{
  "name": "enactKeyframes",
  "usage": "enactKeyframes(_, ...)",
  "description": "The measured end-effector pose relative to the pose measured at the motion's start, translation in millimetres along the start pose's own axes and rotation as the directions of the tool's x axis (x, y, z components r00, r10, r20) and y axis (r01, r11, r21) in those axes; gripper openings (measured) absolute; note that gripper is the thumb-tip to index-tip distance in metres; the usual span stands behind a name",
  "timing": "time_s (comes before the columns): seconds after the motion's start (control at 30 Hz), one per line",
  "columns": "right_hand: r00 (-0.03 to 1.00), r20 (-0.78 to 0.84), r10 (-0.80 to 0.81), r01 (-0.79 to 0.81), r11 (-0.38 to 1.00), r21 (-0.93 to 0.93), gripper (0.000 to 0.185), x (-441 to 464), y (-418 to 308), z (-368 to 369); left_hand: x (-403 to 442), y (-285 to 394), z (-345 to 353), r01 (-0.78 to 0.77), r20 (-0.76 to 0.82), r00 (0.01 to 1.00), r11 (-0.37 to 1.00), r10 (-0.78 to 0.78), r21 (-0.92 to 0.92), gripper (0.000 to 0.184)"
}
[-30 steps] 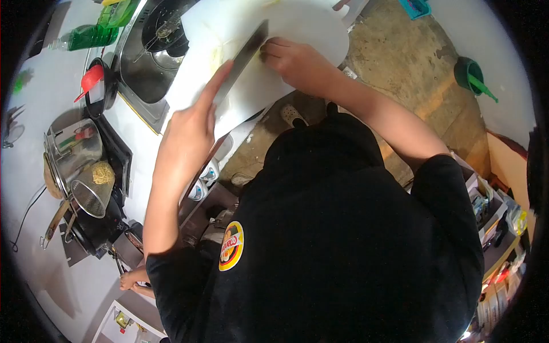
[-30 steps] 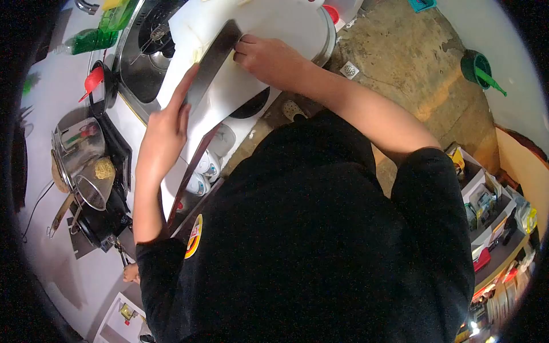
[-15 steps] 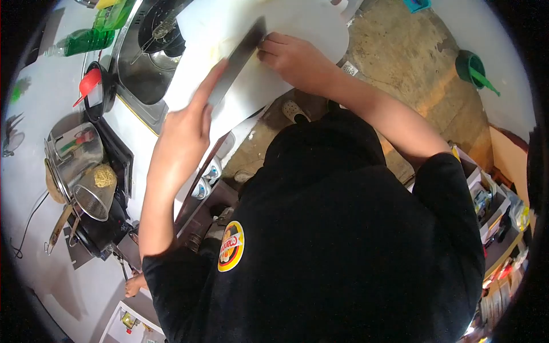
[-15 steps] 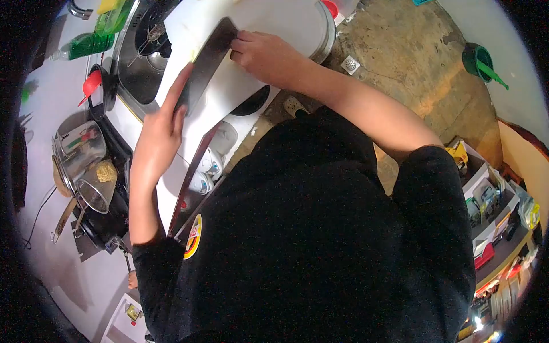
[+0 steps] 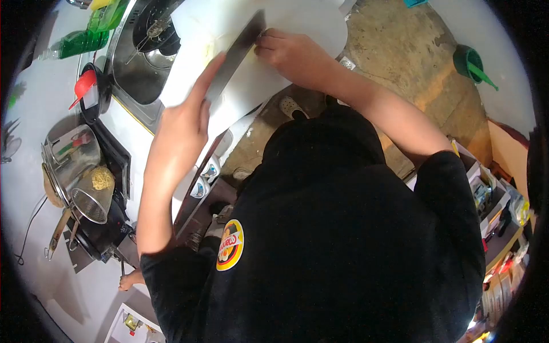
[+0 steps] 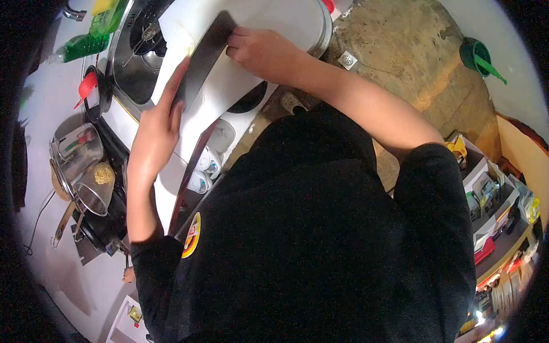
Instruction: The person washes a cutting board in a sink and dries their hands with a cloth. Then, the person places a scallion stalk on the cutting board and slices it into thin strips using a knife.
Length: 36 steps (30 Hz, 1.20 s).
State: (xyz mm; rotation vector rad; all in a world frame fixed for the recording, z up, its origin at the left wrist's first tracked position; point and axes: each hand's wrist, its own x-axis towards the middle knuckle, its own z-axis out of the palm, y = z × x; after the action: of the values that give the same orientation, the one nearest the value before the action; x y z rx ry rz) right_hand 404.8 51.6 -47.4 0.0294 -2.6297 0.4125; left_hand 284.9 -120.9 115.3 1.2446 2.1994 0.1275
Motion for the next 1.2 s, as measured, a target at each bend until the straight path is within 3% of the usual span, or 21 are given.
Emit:
enactKeyframes(0.07, 0.999, -0.025, -0.022, 0.021, 0.999, -0.029, 0.021, 1, 0, 1, 15, 12, -3, 0.167, 0.125, 0.978, 0.986, -0.168, 0.018, 0.064)
enactKeyframes(0.17, 0.999, 0.035, 0.01, -0.01, 1.0, -0.016, 0.02, 1, 0, 0, -17, -16, 8, 0.072, 0.056, 0.996, 0.997, -0.072, -0.011, 0.065)
enactKeyframes(0.23, 0.998, -0.063, 0.004, -0.004, 1.0, -0.006, 0.011, 2, 1, 1, -47, -34, 10, 0.046, 0.013, 0.999, 0.999, -0.046, -0.004, 0.065)
enactKeyframes(0.3, 0.998, -0.059, 0.012, -0.011, 1.0, 0.011, 0.012, 2, 0, -2, -51, -33, 7, 0.027, -0.025, 0.999, 1.0, -0.027, -0.002, 0.065)
enactKeyframes(0.37, 0.999, -0.044, 0.007, -0.006, 0.999, 0.033, 0.013, 2, 0, -2, -43, -23, -1, 0.163, 0.061, 0.985, 0.986, -0.161, -0.04, 0.066)
enactKeyframes(0.47, 1.0, 0.018, 0.015, -0.015, 0.999, 0.037, 0.018, -1, 1, 1, -5, -5, 2, 0.073, 0.024, 0.997, 0.997, -0.072, -0.03, 0.063)
enactKeyframes(0.53, 0.997, -0.064, -0.048, 0.046, 0.998, -0.04, 0.017, 0, 4, 3, 8, 2, 5, 0.068, 0.041, 0.997, 0.996, -0.065, -0.059, 0.061)
enactKeyframes(0.6, 1.0, -0.019, -0.015, 0.015, 1.0, 0.003, 0.016, 0, 2, 1, -6, -13, 18, 0.002, -0.011, 1.0, 1.0, -0.002, -0.029, 0.064)
enactKeyframes(0.67, 1.0, 0.017, 0.018, -0.019, 0.999, 0.033, 0.015, 0, 3, -2, -30, -20, 19, 0.099, 0.022, 0.995, 0.992, -0.098, -0.074, 0.068)
enactKeyframes(0.7, 1.0, 0.0, 0.021, -0.021, 0.998, 0.051, 0.013, 1, 3, -3, -41, -17, 10, 0.215, 0.11, 0.972, 0.976, -0.209, -0.041, 0.068)
enactKeyframes(0.8, 0.999, -0.034, 0.027, -0.025, 0.998, 0.054, 0.011, 1, 3, -2, -52, -25, 6, 0.15, 0.095, 0.985, 0.988, -0.147, -0.024, 0.07)
enactKeyframes(1.0, 0.997, -0.059, -0.042, 0.039, 0.998, -0.048, 0.012, 2, 5, -2, 12, 3, 7, 0.108, 0.051, 0.993, 0.99, -0.104, -0.091, 0.065)
enactKeyframes(1.2, 0.998, -0.061, -0.003, 0.006, 0.999, 0.051, 0.011, -1, 6, -2, -43, -20, 28, 0.161, 0.053, 0.986, 0.982, -0.156, -0.099, 0.069)
